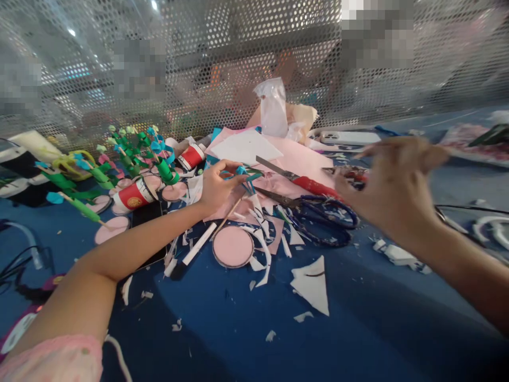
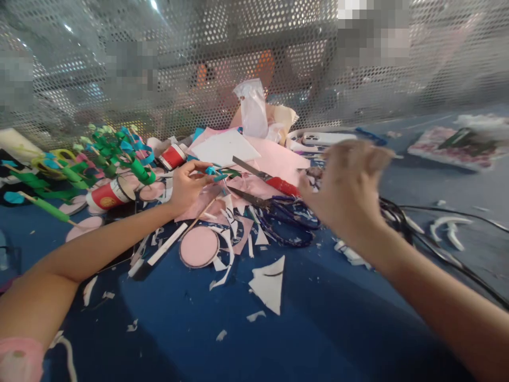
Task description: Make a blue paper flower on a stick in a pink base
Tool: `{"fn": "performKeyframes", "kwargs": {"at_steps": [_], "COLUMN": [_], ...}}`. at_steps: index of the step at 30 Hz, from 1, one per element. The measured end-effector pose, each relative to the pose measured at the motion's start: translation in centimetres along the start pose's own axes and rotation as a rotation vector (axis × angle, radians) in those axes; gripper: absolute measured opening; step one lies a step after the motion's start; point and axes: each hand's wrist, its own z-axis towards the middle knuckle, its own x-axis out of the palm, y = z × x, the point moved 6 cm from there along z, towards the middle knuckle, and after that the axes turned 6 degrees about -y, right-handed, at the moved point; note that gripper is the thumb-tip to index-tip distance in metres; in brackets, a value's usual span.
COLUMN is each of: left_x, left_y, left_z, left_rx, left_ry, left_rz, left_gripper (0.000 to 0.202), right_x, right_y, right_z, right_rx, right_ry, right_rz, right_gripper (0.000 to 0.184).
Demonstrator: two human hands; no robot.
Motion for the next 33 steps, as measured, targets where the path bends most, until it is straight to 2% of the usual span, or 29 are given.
{"fn": "performKeyframes", "kwargs": {"at_steps": [1, 2, 3, 5, 7, 10, 13, 16, 19, 21, 22, 24, 26, 27, 29, 33], "left_x": [0.0, 0.1, 0.1, 0.1, 0.0, -0.3, -0.5, -0.6, -0.8, -0.8, -0.7, -0.6, -0.5, -0.5, -0.3, -0.1], "left_y": [0.1, 0.2, 0.3, 0.6, 0.7, 0.8, 0.8, 0.9, 1.0, 1.1, 1.1, 1.0, 0.9, 0.9, 0.8, 0.3], "left_z": [0.1, 0.1, 0.2, 0.4, 0.5, 0.6, 0.7, 0.9, 1.0, 1.0, 1.0, 1.0, 0.9, 0.9, 0.7, 0.5], "left_rx": [0.003, 0.006, 0.008, 0.010, 0.016, 0.018, 0.005, 0.010, 0.004, 0.001, 0.007, 0.031, 0.052, 0.056, 0.066, 0.084], "left_ry": [0.007, 0.018, 0.027, 0.036, 0.029, 0.023, 0.018, 0.001, -0.017, -0.023, -0.023, -0.015, 0.000, 0.007, 0.028, 0.039], "left_rz": [0.013, 0.028, 0.047, 0.085, 0.127, 0.186, 0.233, 0.272, 0.257, 0.216, 0.191, 0.146, 0.109, 0.095, 0.076, 0.115], "left_gripper": [0.026, 0.024, 0.023, 0.024, 0.024, 0.022, 0.020, 0.019, 0.021, 0.021, 0.022, 0.023, 0.025, 0.026, 0.027, 0.028], "right_x": [-0.7, -1.5, -1.8, -1.9, -1.1, 0.0, 0.7, 1.1, 0.7, -0.3, -0.7, -0.6, 0.3, 0.8, 1.4, 2.8], "right_y": [2.5, 5.7, 8.2, 12.3, 15.0, 17.5, 18.7, 18.9, 17.8, 16.0, 14.7, 11.9, 10.1, 9.8, 9.8, 10.2], "right_z": [0.1, -0.1, -0.4, -1.0, -1.1, -1.0, -0.6, -0.2, 0.5, 1.5, 2.1, 3.0, 2.7, 2.3, 1.4, 0.1], "right_rx": [-0.151, -0.404, -0.574, -0.804, -0.909, -1.027, -1.105, -1.111, -1.004, -0.795, -0.625, -0.199, 0.173, 0.289, 0.375, 0.370], "right_ry": [-0.051, -0.104, -0.091, -0.077, -0.038, 0.025, 0.111, 0.177, 0.197, 0.190, 0.196, 0.281, 0.452, 0.543, 0.691, 0.809], "right_rz": [0.121, 0.270, 0.358, 0.421, 0.365, 0.290, 0.293, 0.314, 0.496, 0.776, 0.939, 1.237, 1.461, 1.551, 1.686, 1.750], "right_gripper": [0.032, 0.023, 0.018, 0.019, 0.025, 0.028, 0.022, 0.020, 0.023, 0.019, 0.018, 0.026, 0.038, 0.043, 0.049, 0.048]}}
